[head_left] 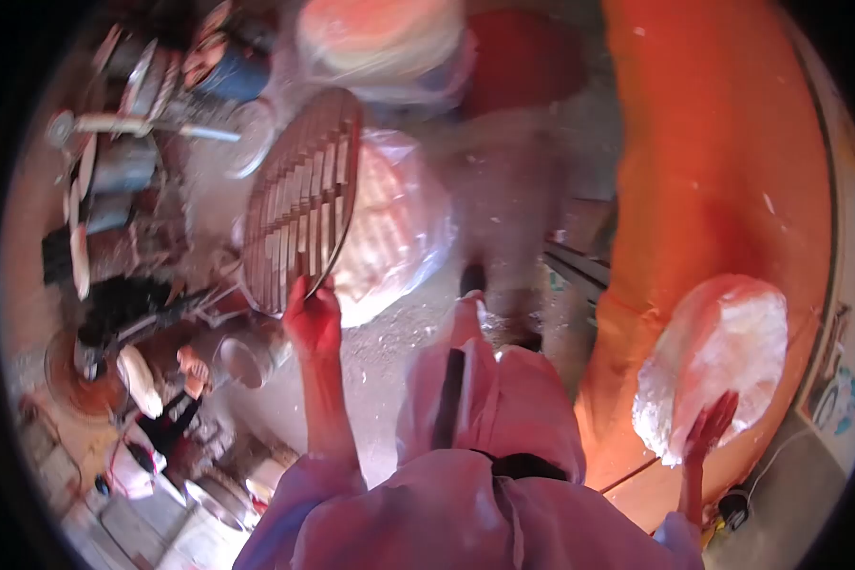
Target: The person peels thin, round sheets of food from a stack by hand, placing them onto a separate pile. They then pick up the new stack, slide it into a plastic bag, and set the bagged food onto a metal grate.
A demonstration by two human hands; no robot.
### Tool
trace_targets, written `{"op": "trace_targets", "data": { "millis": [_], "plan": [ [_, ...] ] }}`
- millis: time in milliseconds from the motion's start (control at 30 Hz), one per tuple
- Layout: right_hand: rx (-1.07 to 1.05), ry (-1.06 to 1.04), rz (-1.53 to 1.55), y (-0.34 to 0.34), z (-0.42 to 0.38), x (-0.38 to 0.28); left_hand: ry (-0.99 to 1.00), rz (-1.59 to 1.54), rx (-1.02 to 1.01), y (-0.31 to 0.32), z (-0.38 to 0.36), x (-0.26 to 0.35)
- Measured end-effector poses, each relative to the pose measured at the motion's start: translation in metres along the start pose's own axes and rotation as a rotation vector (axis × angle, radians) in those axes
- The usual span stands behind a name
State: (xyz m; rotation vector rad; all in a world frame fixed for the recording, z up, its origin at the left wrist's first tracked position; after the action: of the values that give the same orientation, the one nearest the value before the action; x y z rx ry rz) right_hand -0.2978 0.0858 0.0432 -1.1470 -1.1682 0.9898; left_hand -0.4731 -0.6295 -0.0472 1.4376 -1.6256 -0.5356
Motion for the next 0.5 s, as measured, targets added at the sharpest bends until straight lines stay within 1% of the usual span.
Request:
{"op": "trace_targets", "data": {
  "millis": [33,67,100,167,233,267,300,333,400,433,467,500],
  "plan": [
    [0.005,-0.022,0.04,0.001,-0.002,0.002,0.006,-0.004,-0.021,0.019,0.0,-0.012],
    [-0.003,-0.001,0.057,-0.003,0.0,0.0,0.007,0.132,-0.149,0.046,0.001,-0.032],
    [-0.015,0.013,0.079,-0.007,0.002,-0.003,-0.043,0.173,-0.301,0.067,0.003,-0.055],
    [-0.054,0.06,0.016,-0.005,0.002,-0.001,-0.095,0.266,-0.463,0.108,0.014,-0.11],
    [-0.038,0.047,-0.036,-0.011,0.004,-0.002,-0.363,0.307,-0.311,0.126,0.024,-0.179],
    [-0.019,0.02,-0.048,0.0,-0.004,0.003,-0.434,0.346,-0.274,0.139,0.03,-0.21],
    [0.248,0.114,0.24,0.041,-0.038,0.048,-0.497,0.359,-0.314,0.155,0.028,-0.255],
    [0.154,-0.008,0.052,0.035,-0.018,0.031,-0.55,0.361,-0.362,0.172,0.027,-0.298],
    [0.223,-0.127,-0.095,0.009,-0.005,0.003,-0.622,0.351,-0.44,0.195,0.032,-0.373],
    [0.286,-0.153,-0.125,-0.002,-0.002,-0.004,-0.659,0.34,-0.471,0.2,0.031,-0.402],
    [0.243,-0.101,-0.167,-0.018,0.007,-0.017,-0.688,0.333,-0.497,0.2,0.029,-0.429],
    [0.211,-0.07,-0.179,-0.019,0.01,-0.02,-0.74,0.318,-0.553,0.198,0.027,-0.455]
  ]
}}
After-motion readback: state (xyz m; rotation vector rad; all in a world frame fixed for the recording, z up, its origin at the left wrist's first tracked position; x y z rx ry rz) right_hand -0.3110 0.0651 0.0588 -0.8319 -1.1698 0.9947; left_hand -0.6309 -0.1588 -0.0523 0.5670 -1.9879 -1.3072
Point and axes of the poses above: each hand's wrist, its own z-axis towards the middle knuckle, its own y-axis out of the palm, x = y × z, the point moved 6 cm from there along z, towards the middle knuckle, and after that the axes turned 3 degrees about -z, right-handed, at the moved point
